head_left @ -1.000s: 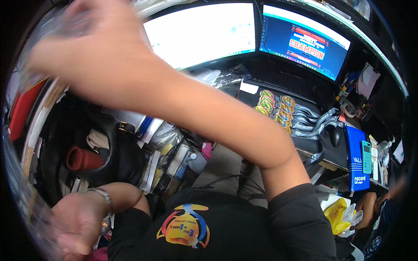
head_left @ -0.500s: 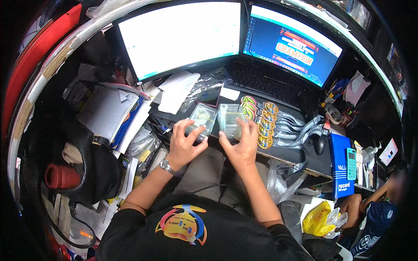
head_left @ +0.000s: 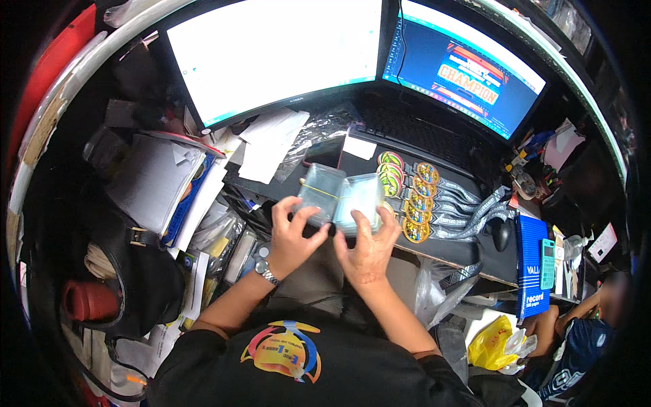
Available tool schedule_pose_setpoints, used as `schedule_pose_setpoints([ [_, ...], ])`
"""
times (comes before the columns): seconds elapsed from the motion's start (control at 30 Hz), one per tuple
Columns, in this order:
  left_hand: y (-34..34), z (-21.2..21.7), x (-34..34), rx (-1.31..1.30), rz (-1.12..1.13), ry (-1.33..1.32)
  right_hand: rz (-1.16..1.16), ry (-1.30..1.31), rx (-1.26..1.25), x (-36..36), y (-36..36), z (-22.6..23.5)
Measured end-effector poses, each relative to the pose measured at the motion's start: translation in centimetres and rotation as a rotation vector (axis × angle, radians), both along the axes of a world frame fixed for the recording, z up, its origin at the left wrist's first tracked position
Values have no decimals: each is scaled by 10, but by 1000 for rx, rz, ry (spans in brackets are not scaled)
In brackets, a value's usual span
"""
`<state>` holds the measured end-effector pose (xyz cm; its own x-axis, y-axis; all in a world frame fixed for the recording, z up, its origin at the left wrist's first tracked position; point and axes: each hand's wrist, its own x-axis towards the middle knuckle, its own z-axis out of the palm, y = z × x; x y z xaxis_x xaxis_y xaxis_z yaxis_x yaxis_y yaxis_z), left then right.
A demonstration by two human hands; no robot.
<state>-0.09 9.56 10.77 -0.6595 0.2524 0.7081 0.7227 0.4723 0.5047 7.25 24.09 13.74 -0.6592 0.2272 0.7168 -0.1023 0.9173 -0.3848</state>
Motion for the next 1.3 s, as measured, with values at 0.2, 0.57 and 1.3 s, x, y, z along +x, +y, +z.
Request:
schedule_pose_setpoints([
  [0.2,-19,2,-19,-12,92,-20,73,8,-14,-25,-22,-6],
  [0.57,-29,17,-33,-100,108,-31,70,-113,-30,-48,-22,-22],
  [1.3,27,32,-11,-104,52,77,114,-523,55,-76,77,2],
])
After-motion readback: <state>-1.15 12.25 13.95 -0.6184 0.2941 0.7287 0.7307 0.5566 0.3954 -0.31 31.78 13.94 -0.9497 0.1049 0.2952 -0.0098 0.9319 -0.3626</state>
